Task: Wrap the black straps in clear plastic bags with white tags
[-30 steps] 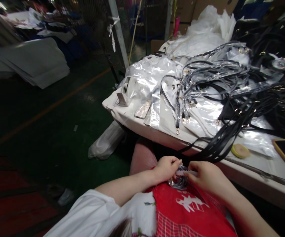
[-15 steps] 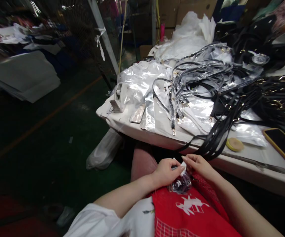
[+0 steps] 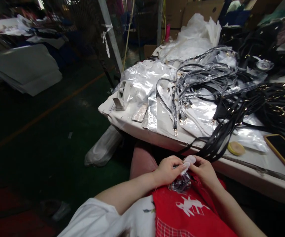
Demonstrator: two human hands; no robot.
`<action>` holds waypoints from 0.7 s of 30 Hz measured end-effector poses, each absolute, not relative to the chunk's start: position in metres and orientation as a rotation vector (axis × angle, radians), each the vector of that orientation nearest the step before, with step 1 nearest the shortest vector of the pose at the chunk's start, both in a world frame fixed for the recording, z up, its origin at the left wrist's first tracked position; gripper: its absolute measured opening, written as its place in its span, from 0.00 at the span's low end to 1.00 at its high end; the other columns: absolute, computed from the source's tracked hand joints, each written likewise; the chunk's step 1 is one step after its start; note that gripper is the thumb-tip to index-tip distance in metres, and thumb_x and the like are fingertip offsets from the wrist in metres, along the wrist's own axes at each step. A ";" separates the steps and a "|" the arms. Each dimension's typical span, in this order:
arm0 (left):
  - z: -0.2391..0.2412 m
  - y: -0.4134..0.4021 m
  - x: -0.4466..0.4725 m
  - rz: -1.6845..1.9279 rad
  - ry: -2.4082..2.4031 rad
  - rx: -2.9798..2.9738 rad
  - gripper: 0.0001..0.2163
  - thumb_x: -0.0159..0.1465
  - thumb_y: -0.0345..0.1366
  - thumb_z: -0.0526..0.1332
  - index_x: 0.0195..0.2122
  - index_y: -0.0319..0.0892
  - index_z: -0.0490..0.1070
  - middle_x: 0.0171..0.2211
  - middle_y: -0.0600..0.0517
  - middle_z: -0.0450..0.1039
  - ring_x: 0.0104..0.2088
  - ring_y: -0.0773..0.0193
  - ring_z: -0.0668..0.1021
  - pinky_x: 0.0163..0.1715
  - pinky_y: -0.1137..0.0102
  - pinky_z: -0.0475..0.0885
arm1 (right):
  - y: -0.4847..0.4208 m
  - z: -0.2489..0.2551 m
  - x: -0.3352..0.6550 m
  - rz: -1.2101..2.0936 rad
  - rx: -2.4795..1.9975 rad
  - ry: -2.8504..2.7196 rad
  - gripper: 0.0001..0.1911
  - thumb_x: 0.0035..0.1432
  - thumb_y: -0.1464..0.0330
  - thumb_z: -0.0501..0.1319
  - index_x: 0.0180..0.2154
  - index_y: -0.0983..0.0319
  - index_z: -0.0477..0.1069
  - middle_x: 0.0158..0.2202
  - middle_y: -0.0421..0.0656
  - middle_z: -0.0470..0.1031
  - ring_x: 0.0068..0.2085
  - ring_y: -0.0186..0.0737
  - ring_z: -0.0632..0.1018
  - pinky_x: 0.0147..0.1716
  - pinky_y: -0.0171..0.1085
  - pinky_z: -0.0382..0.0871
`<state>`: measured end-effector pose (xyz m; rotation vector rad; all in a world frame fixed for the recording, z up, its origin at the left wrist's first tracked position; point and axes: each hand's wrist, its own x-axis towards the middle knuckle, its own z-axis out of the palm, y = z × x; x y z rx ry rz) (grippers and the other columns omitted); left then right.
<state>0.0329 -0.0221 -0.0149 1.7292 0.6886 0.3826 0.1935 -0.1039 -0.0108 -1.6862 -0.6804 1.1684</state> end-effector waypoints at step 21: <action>-0.004 -0.024 0.062 0.294 0.793 1.763 0.16 0.63 0.39 0.56 0.26 0.36 0.78 0.21 0.52 0.73 0.24 0.67 0.70 0.24 0.73 0.58 | -0.127 0.009 0.188 0.139 -1.940 -1.731 0.20 0.66 0.62 0.53 0.48 0.65 0.78 0.31 0.49 0.80 0.32 0.46 0.79 0.36 0.42 0.72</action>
